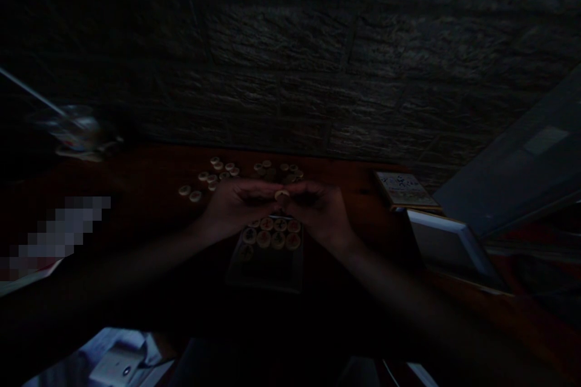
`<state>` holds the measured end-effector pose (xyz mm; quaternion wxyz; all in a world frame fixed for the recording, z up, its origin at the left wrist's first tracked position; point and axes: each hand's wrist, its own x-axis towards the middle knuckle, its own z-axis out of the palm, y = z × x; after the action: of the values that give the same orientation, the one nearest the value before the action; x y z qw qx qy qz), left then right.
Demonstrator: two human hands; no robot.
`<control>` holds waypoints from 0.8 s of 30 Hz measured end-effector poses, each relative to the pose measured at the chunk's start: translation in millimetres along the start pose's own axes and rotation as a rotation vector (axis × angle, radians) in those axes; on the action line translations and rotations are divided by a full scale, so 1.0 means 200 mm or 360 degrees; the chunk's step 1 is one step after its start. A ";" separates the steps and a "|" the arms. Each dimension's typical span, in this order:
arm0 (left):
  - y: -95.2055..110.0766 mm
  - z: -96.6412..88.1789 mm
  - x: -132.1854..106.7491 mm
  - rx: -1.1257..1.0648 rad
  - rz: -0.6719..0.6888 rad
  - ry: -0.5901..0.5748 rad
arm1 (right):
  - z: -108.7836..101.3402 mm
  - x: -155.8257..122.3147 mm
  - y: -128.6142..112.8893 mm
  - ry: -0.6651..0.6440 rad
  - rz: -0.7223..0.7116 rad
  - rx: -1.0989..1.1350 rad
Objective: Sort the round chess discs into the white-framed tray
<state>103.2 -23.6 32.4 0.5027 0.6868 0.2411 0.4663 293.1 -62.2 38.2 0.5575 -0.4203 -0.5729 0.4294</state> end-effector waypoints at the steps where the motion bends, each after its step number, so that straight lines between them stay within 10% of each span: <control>1: 0.00 0.00 0.00 0.0012 0.0004 0.0007 | 0.00 0.00 0.00 0.0005 0.0001 0.0019; 24: 0.00 0.01 -0.02 -0.0025 0.0014 0.0109 | 0.01 -0.01 -0.03 0.0015 -0.0006 0.0018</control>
<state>103.6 -28.1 31.7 0.4975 0.6675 0.2515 0.4936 291.1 -65.3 43.5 0.5632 -0.4182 -0.5686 0.4296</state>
